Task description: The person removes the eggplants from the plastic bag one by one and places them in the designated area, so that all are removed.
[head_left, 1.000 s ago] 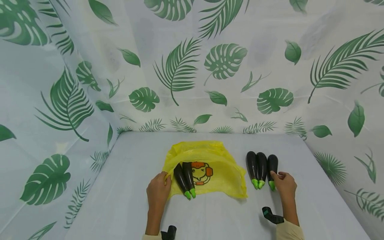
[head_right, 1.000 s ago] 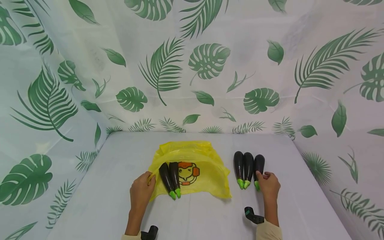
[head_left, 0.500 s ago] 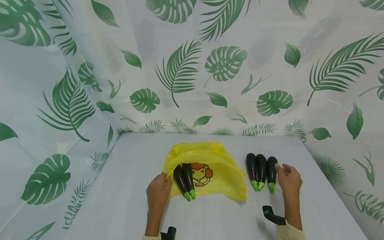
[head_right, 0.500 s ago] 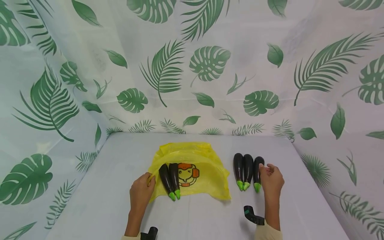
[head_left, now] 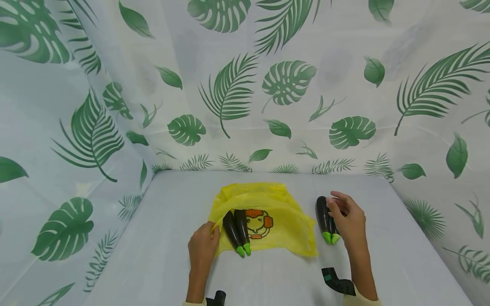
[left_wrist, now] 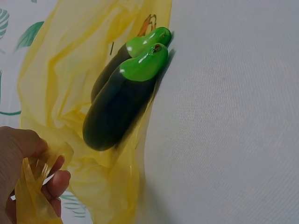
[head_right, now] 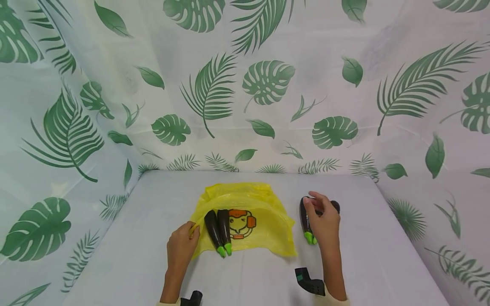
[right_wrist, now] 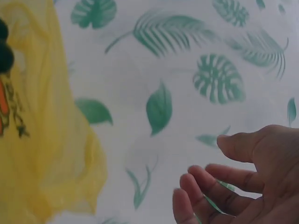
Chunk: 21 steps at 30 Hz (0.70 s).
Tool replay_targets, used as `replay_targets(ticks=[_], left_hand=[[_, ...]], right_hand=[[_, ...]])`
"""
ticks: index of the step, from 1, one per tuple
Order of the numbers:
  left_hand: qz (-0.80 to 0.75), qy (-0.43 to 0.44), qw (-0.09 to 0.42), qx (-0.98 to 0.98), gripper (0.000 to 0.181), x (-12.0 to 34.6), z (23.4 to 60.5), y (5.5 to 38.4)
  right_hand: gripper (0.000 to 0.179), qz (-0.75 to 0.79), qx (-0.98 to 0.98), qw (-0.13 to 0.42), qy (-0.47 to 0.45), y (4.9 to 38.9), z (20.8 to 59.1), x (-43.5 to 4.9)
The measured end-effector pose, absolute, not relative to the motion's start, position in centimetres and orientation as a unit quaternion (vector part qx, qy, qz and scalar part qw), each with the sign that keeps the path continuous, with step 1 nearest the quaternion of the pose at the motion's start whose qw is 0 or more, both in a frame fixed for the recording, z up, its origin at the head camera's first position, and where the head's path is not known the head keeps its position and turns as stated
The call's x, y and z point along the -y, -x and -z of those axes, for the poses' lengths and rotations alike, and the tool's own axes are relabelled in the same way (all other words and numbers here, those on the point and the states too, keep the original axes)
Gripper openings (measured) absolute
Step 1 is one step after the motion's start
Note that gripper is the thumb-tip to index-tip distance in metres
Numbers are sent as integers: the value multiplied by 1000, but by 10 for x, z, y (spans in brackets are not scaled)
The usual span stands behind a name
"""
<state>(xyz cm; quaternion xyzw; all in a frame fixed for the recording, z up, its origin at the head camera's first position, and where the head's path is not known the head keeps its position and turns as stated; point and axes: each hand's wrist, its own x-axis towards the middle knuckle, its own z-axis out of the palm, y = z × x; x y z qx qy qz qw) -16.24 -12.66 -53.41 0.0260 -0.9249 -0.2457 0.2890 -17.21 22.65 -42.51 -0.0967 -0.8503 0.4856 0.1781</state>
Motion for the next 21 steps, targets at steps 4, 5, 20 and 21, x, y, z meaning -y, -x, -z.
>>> replay_targets(ticks=[4,5,20,21], left_hand=[[243,-28,290,925,11,128,533,161],[243,-29,289,925,11,129,533,161],[234,-29,294,926,11,127,532,159],[234,-29,293,926,11,128,532,159]], right_hand=[[43,-485,864,133,9,165,418,-205],[42,-486,866,118,-16,164,418,-200],[45,-551,790,-148,-224,167,464,-137],[48,-554,789,-159,-214,168,468,-135]])
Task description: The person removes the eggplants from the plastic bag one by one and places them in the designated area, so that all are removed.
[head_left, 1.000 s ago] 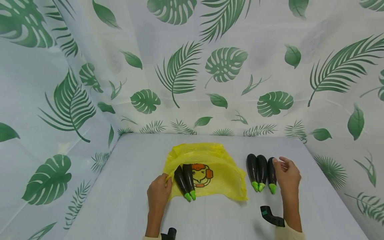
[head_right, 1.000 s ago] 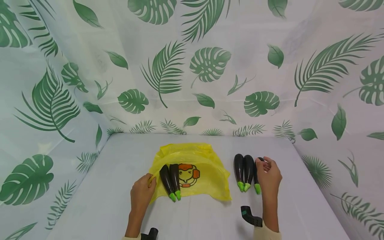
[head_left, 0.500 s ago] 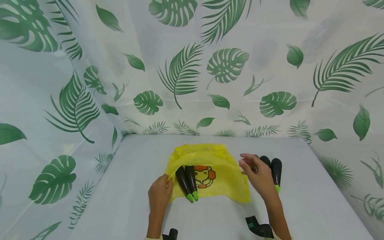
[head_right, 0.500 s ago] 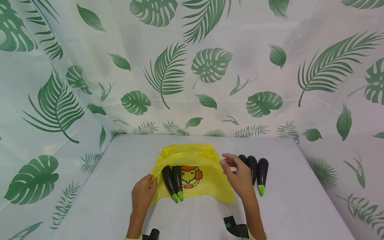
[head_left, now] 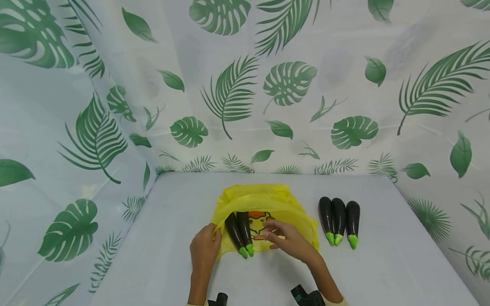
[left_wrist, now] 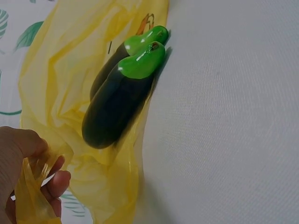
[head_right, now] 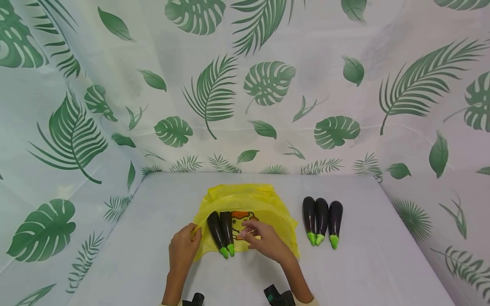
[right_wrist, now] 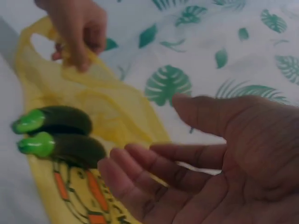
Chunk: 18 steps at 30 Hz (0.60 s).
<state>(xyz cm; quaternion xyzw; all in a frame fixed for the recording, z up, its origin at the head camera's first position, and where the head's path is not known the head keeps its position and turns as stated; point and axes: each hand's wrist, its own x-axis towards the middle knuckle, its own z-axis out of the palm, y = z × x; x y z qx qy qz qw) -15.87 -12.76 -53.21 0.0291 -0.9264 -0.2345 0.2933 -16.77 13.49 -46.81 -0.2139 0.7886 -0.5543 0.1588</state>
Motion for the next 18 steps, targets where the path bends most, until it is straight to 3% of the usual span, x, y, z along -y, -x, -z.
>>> replay_targets(ticks=[6,18], left_hand=[[235,-33,283,929,10,128,533,158],[237,-24,293,926,10,129,533,159]], right_hand=[[56,575,-783,200,126,168,484,-122],[46,637,-750,180,7,180,510,-104]])
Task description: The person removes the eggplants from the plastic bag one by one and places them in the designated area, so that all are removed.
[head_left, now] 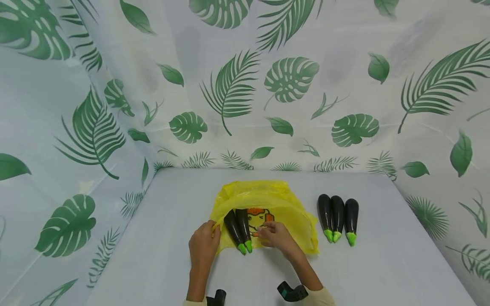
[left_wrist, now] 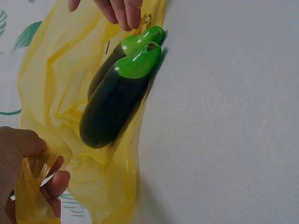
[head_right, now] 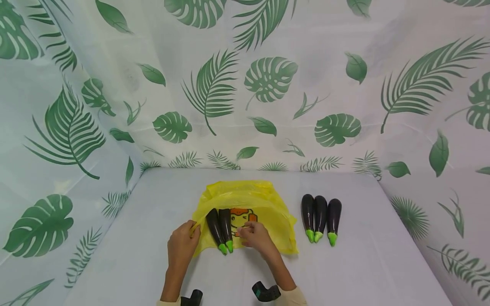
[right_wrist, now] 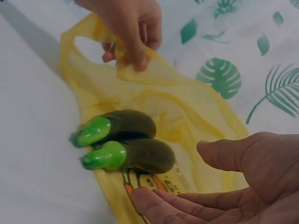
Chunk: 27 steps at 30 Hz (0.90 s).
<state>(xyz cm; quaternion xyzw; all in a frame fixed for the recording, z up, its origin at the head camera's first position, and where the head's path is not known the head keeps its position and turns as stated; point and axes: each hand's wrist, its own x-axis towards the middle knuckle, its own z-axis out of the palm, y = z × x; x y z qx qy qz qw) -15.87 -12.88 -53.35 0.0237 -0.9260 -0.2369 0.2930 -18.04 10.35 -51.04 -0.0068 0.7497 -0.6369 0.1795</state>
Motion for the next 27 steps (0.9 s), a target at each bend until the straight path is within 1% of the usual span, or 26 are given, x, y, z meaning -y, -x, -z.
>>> replay_targets(ticks=[4,13,22,27], left_hand=[[241,-21,295,924,9,128,532,159],[245,-27,288,925,9,128,537,160],[249,-34,278,927,7,128,537,159],[253,-40,275,927,7,127,536,160]], right_hand=[[47,644,-743,182,1,185,517,-100],[45,645,-742,179,-44,191,525,-88],[48,640,-746,177,-45,197,530,-82],[42,640,-749,164,-45,198,529,-77]])
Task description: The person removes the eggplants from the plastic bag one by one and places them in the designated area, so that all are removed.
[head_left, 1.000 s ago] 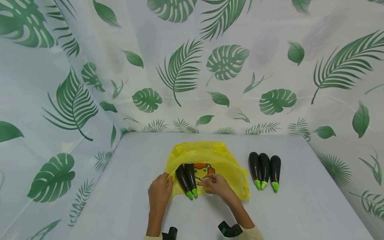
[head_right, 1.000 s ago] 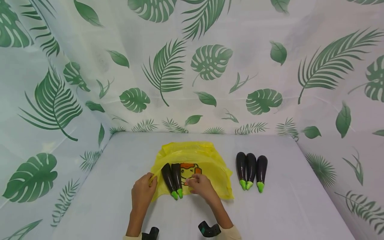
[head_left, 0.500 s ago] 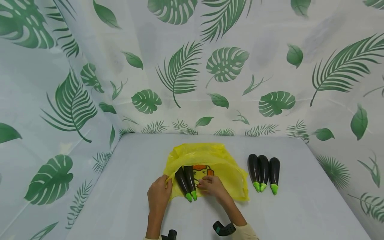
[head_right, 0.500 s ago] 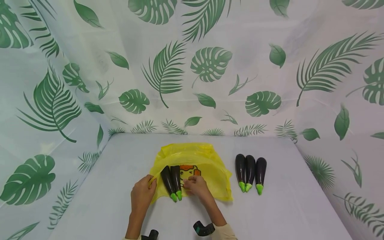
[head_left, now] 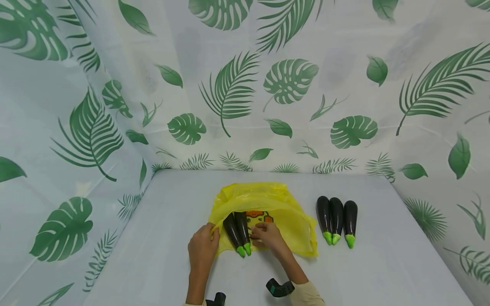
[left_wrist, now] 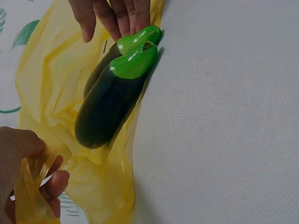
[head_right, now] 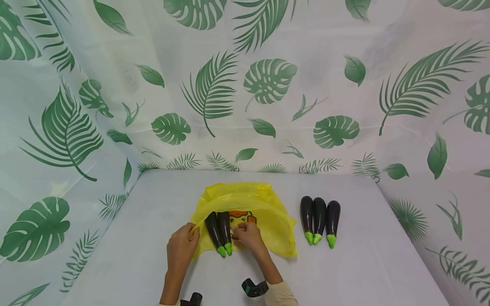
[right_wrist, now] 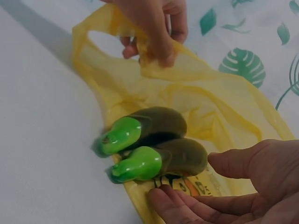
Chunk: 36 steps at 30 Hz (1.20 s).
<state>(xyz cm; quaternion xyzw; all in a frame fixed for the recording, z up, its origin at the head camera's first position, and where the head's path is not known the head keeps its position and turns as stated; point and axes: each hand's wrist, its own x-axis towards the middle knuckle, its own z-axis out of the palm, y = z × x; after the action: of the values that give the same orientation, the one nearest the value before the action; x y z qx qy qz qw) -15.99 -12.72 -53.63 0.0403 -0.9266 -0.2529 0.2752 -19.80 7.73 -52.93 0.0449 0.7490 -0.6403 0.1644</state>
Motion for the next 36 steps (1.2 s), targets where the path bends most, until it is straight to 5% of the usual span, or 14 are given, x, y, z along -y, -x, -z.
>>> replay_targets(ticks=[18,36], left_hand=[[254,-42,266,929,8,126,535,160],[246,-37,276,929,6,126,536,159]], right_hand=[[47,527,-846,71,28,199,535,-59],[34,505,-861,41,39,199,541,-54]])
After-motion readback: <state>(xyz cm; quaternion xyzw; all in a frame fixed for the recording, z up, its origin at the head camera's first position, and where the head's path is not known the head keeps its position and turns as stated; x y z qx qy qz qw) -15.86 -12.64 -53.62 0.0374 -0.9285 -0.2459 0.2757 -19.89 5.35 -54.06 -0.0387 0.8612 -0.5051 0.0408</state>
